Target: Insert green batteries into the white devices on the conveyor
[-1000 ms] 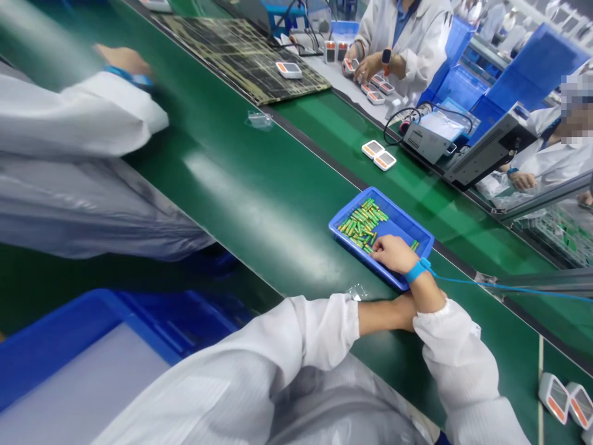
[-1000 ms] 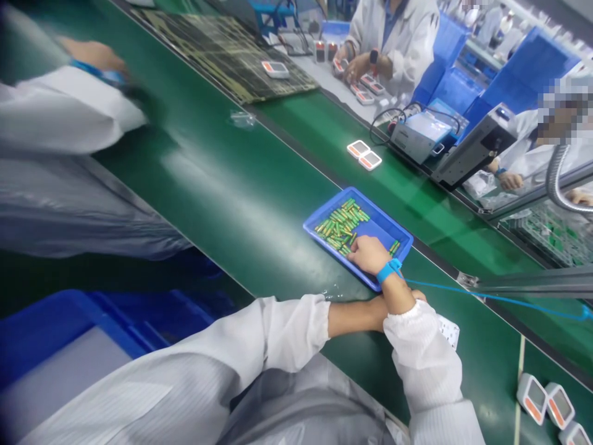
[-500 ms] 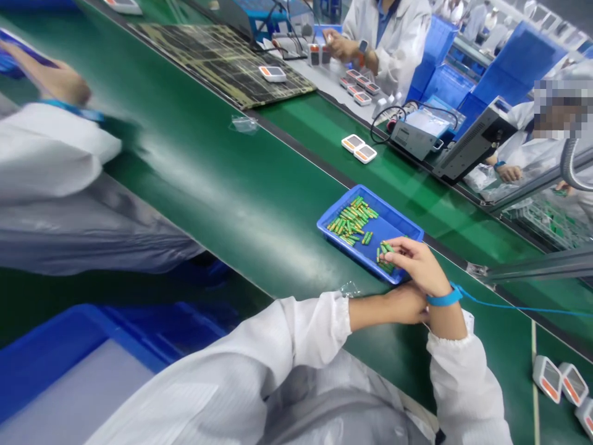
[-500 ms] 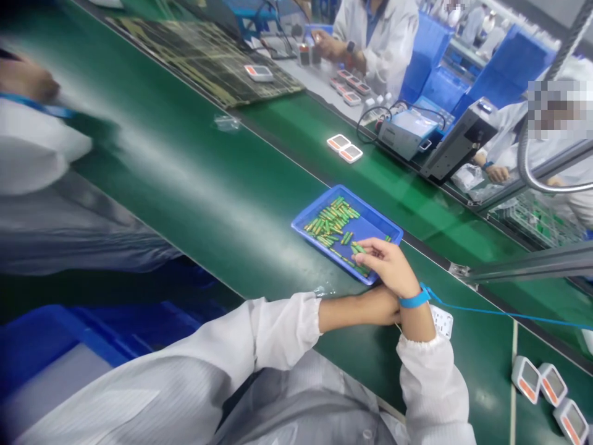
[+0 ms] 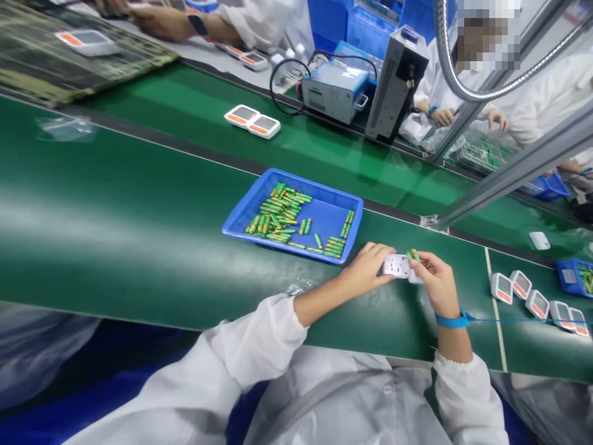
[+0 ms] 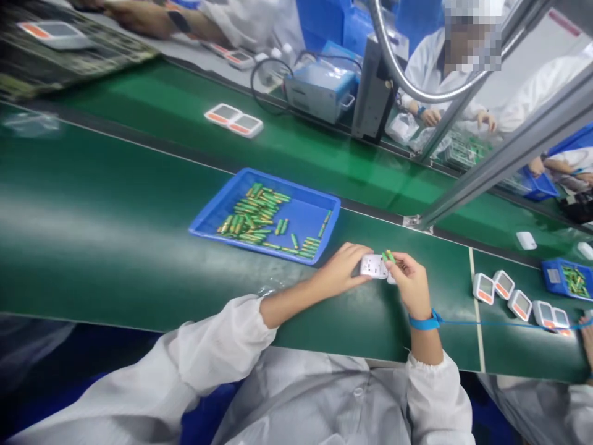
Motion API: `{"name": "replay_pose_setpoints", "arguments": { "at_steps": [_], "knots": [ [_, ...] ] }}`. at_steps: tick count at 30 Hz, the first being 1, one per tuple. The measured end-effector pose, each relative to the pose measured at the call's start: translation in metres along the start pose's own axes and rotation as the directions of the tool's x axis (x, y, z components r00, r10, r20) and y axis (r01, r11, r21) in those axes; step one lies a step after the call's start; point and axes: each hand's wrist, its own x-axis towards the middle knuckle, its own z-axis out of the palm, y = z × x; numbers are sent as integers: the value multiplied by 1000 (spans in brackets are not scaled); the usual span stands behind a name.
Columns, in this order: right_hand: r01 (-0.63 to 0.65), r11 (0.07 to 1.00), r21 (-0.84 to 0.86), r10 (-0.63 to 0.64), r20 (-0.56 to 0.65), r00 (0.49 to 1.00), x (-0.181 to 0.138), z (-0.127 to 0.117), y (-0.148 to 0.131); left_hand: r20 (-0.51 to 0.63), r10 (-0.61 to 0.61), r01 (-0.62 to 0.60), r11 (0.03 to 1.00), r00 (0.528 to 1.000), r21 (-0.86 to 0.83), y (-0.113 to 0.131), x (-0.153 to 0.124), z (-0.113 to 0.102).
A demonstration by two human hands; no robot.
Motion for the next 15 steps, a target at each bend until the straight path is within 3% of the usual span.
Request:
{"name": "replay_pose_setpoints", "arguments": {
  "at_steps": [8, 15],
  "knots": [
    [29, 999, 22, -29, -30, 999, -20, -2, 19, -15, 3, -3, 1000, 1000, 15, -1, -3, 2],
    [40, 999, 18, -38, -72, 997, -28, -3, 20, -7, -4, 4, 1000, 1000, 24, -4, -4, 3]
  ]
}}
